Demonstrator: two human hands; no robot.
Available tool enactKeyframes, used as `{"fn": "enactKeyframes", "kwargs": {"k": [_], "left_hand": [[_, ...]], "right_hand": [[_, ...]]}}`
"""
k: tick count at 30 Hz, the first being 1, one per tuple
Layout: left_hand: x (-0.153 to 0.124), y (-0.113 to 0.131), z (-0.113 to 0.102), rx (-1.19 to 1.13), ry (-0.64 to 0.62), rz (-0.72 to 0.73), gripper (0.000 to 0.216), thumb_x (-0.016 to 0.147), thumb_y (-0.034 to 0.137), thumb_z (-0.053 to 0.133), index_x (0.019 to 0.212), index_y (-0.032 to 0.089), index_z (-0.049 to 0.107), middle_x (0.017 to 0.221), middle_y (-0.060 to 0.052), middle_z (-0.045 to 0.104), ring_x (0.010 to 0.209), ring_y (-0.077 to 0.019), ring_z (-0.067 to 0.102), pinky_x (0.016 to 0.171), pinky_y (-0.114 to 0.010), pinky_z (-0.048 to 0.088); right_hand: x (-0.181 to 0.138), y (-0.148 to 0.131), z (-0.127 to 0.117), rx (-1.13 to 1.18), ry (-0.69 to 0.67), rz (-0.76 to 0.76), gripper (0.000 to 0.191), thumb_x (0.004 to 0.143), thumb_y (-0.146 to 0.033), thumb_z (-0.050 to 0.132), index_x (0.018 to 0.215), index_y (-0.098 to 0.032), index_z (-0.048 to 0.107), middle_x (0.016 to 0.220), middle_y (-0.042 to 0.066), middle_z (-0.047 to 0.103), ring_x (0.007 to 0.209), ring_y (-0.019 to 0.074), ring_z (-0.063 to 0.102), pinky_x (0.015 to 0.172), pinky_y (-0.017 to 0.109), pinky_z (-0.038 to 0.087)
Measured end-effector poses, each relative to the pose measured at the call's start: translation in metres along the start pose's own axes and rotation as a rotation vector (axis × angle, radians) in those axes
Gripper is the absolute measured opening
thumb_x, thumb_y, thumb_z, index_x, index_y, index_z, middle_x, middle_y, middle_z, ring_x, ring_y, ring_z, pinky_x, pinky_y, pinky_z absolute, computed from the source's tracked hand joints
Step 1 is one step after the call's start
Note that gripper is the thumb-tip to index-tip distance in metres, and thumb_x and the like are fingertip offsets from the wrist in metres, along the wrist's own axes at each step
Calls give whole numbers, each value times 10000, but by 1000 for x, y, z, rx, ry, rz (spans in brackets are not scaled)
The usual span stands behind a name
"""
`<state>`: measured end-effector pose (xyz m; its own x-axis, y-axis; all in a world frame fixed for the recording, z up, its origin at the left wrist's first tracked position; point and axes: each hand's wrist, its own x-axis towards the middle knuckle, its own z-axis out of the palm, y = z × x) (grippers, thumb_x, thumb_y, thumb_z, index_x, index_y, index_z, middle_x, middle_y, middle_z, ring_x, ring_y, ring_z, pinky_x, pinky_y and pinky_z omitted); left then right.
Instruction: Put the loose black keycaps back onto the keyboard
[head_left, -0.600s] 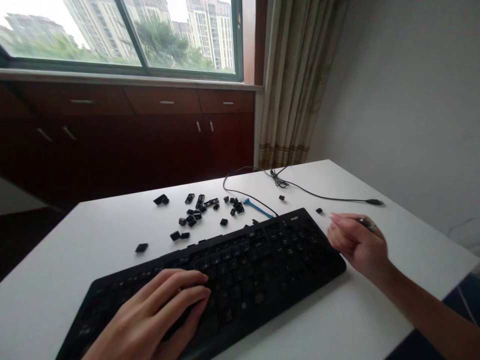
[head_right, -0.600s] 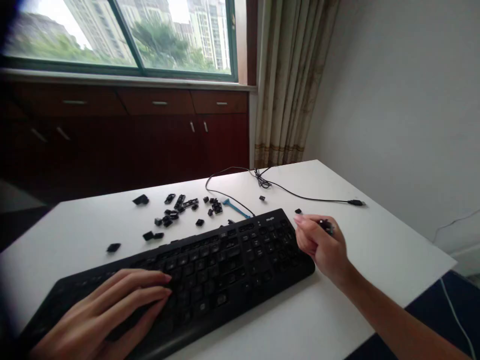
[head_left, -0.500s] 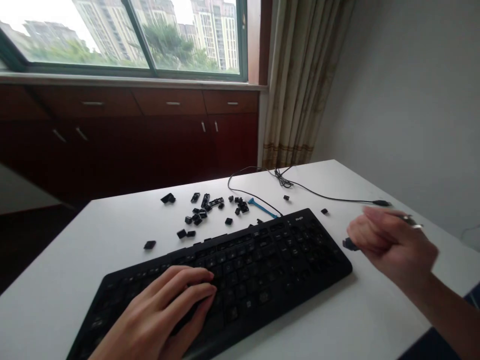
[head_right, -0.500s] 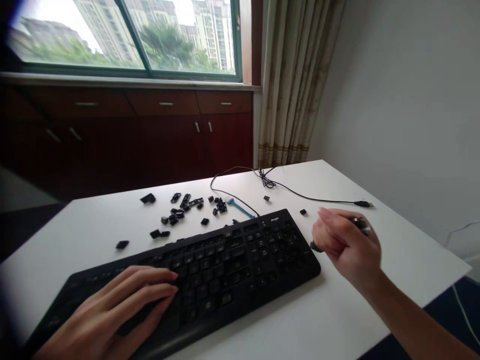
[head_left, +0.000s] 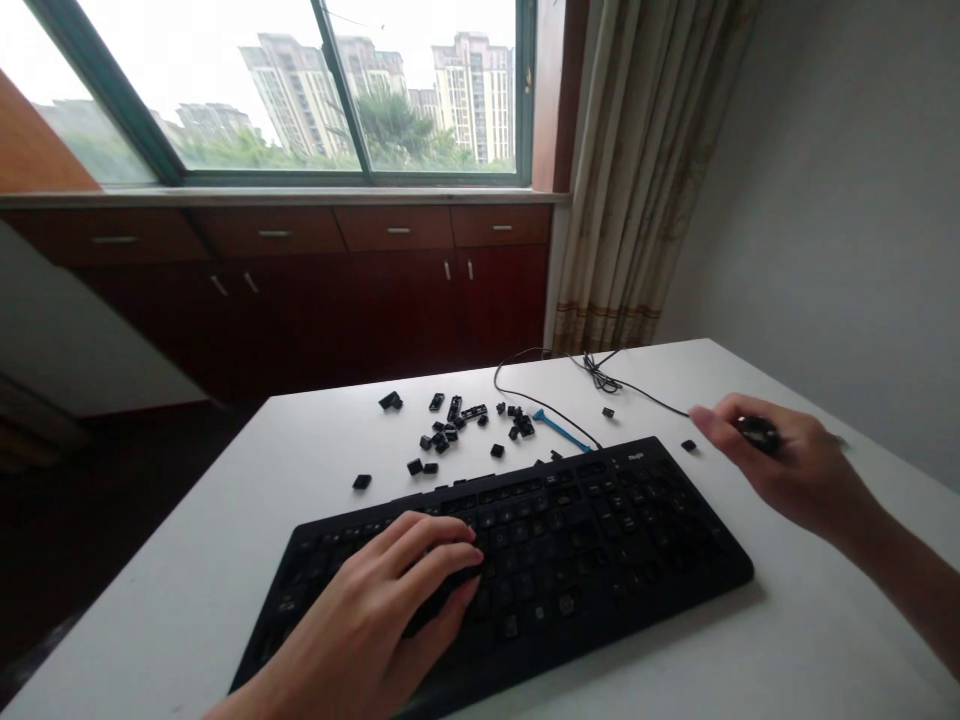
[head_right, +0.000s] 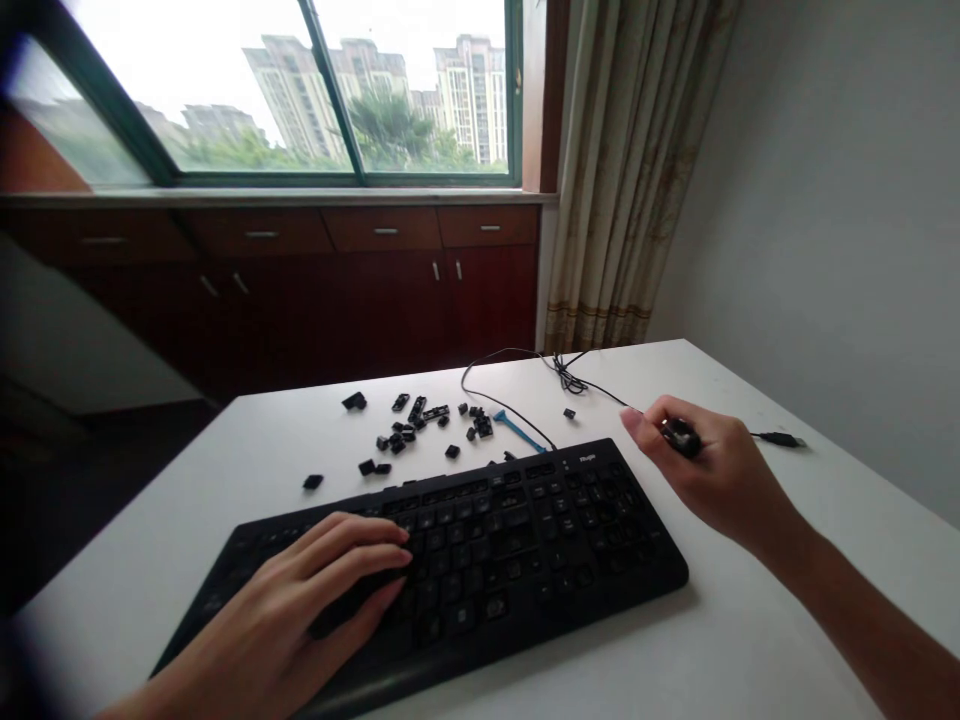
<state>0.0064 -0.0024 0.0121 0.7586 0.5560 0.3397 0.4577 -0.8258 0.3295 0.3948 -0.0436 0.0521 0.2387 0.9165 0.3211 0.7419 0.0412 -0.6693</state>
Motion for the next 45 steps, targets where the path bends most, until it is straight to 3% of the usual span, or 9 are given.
{"fn": "enactKeyframes", "kwargs": {"k": [2, 5, 12, 17, 27, 35, 45], "left_hand": [[9, -1, -5, 14, -22, -34, 268, 966, 205, 528, 1217, 270, 594, 1215, -51, 631, 1106, -210, 605, 920, -334, 550], [35, -10, -9, 39, -48, -82, 267, 989, 270, 488, 1236, 238, 586, 1217, -71, 628, 1097, -233, 606, 936, -393, 536], [116, -48, 18, 92, -35, -128, 317, 953, 351, 549, 1203, 171, 623, 1157, -122, 664, 1020, -276, 648, 855, -405, 540], [147, -57, 34, 101, -71, -54, 342, 905, 355, 624, 1188, 166, 667, 1142, -127, 676, 1056, -285, 638, 923, -396, 512], [153, -62, 44, 64, -128, -19, 203, 916, 249, 597, 1001, 208, 777, 1080, -99, 699, 923, -236, 688, 889, -341, 516], [153, -61, 41, -45, -134, -53, 115, 853, 223, 680, 854, 219, 796, 867, -38, 763, 837, -206, 692, 808, -287, 527], [144, -63, 46, -135, -68, -89, 149, 861, 218, 644, 921, 199, 780, 983, -68, 740, 871, -198, 681, 845, -298, 534]], "right_hand": [[11, 11, -1, -191, -29, -25, 342, 877, -563, 603, 798, -234, 647, 628, -4, 612, 543, 165, 554, 481, 284, 405], [19, 25, 6, -268, -95, -21, 368, 885, -568, 579, 966, -230, 701, 757, 25, 725, 634, 210, 664, 541, 298, 474], [20, 0, 31, -241, -225, -203, 259, 915, -425, 568, 978, -227, 722, 870, 46, 769, 751, 230, 712, 658, 316, 530], [25, -15, 43, -207, -208, -282, 207, 908, -361, 570, 965, -226, 717, 951, 57, 769, 842, 237, 718, 752, 332, 547], [35, -20, 50, -177, -210, -269, 212, 910, -379, 576, 955, -222, 711, 926, 47, 761, 803, 226, 702, 733, 326, 516], [50, -20, 48, -143, -167, -220, 275, 894, -440, 584, 910, -207, 729, 823, 41, 757, 718, 205, 683, 634, 289, 470], [40, -7, 63, -65, -174, -227, 213, 894, -381, 590, 895, -217, 726, 838, 21, 757, 749, 194, 688, 690, 287, 485]]}}
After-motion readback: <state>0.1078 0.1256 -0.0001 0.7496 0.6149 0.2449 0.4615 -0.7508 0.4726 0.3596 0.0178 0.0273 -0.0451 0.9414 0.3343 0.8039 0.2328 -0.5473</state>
